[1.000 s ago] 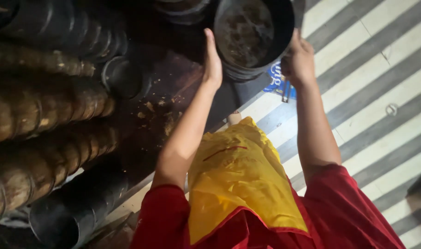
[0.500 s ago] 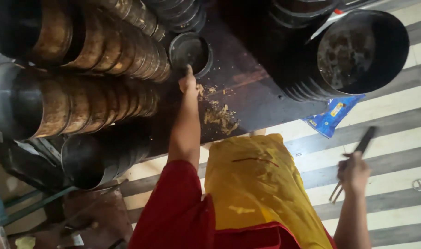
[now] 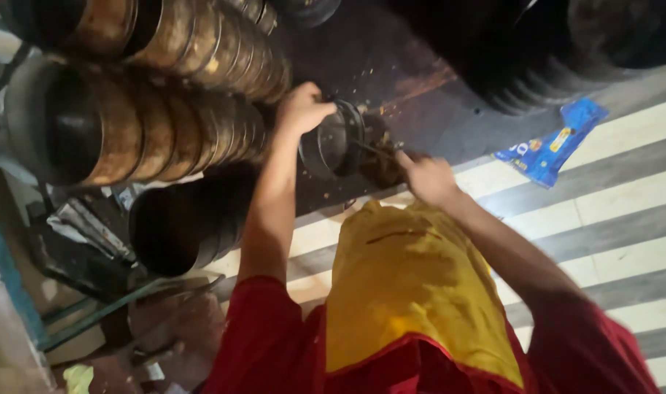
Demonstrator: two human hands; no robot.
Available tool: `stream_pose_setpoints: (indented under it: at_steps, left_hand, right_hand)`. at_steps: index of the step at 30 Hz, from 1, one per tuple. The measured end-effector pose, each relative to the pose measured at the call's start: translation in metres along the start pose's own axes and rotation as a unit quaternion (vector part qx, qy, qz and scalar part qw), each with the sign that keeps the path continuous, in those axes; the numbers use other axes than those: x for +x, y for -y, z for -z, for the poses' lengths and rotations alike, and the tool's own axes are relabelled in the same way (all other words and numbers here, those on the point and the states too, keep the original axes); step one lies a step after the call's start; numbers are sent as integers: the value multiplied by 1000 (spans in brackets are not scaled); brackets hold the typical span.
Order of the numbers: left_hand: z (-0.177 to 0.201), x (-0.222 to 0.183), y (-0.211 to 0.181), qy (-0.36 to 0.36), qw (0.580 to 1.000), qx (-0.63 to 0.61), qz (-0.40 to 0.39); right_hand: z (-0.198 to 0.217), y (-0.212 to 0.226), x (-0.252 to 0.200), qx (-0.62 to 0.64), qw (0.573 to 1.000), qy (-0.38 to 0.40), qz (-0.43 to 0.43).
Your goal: Scraping residue from circular baking containers using a spatula.
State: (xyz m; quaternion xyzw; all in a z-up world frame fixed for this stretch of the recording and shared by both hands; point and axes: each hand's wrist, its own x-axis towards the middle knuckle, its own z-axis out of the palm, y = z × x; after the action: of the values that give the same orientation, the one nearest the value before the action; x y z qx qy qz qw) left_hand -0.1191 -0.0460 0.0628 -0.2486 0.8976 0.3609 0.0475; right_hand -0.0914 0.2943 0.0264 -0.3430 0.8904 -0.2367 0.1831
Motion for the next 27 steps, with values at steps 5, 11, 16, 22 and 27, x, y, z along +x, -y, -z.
stream_pose_setpoints:
  at_steps: [5,11,16,22,27]
  left_hand:
    - [-39,-15,21,-9,988,110,-109]
    - [-31,-40,-14,-40,994,70,-78]
    - [-45,-38,-16,-77,991,75,-74]
    - [-56,-46,-6,-108,985,67,-114]
    - [-51,-49,-21,-131,975,75,-161]
  right_hand:
    - [-47,-3,104,-195,979,55,27]
    - [-77,-6,111,-161,977,118,-79]
    - [-33,42,102,-157,962,184,-124]
    - [-38,31,99,-131,967,163,-146]
    - [-34,13,89,-149,967,174,-110]
